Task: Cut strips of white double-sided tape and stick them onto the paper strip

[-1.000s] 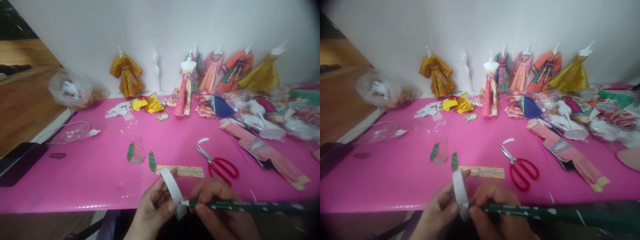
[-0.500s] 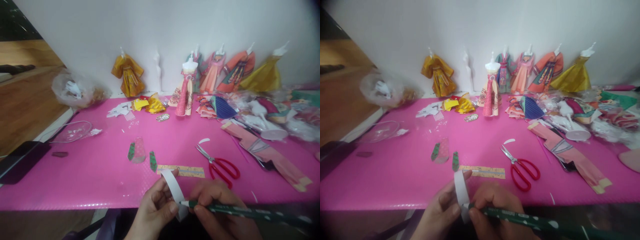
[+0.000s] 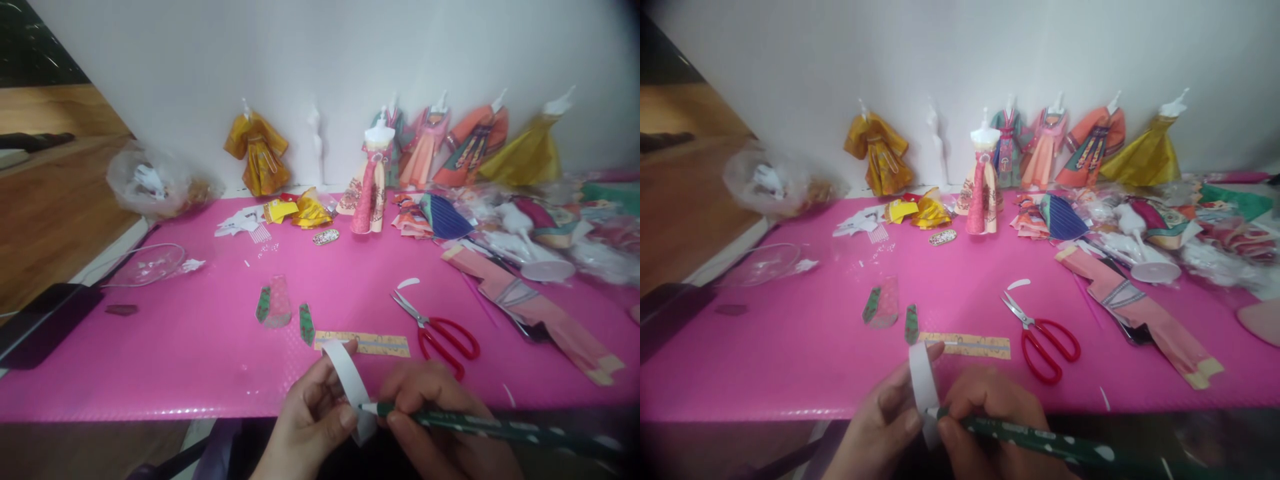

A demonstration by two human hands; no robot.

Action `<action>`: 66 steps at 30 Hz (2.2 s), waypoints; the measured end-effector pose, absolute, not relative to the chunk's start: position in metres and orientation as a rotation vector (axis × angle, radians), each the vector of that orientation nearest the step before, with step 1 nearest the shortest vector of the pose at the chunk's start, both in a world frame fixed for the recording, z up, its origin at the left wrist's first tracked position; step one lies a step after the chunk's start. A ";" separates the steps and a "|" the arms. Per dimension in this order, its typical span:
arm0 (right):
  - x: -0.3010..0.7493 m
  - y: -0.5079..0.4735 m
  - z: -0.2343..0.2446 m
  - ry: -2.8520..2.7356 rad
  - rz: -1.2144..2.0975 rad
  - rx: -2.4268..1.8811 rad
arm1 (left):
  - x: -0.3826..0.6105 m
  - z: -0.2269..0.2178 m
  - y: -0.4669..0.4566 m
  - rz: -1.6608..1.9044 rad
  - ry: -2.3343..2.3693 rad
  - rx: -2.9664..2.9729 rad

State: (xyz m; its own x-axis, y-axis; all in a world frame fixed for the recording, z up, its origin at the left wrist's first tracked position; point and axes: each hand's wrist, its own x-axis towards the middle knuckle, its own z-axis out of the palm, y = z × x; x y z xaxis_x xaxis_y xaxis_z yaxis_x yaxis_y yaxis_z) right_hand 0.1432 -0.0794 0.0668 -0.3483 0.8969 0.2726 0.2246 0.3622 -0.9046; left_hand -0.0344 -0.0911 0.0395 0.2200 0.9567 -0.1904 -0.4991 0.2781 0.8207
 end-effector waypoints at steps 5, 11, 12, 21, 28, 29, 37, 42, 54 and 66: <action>0.145 -0.080 0.065 -1.801 1.045 -0.998 | -0.035 0.041 -0.092 1.115 0.801 0.713; 0.142 -0.079 0.066 -1.809 1.027 -1.000 | -0.034 0.041 -0.095 1.106 0.832 0.712; 0.142 -0.079 0.067 -1.806 1.030 -0.992 | -0.034 0.041 -0.095 1.106 0.829 0.710; 0.149 -0.081 0.062 -1.809 1.054 -1.029 | -0.035 0.044 -0.095 1.083 0.804 0.688; 0.148 -0.081 0.064 -1.828 1.043 -0.996 | -0.032 0.047 -0.094 1.099 0.776 0.678; 0.147 -0.081 0.065 -1.822 1.037 -0.996 | -0.032 0.047 -0.093 1.096 0.772 0.676; 0.144 -0.080 0.069 -1.772 1.046 -0.997 | -0.036 0.046 -0.095 1.077 0.810 0.705; 0.145 -0.080 0.068 -1.771 1.045 -0.998 | -0.034 0.047 -0.096 1.076 0.837 0.700; 0.148 -0.078 0.067 -1.790 1.054 -0.982 | -0.033 0.046 -0.094 1.102 0.766 0.678; 0.144 -0.077 0.071 -1.773 0.998 -0.992 | -0.032 0.046 -0.096 1.098 0.742 0.698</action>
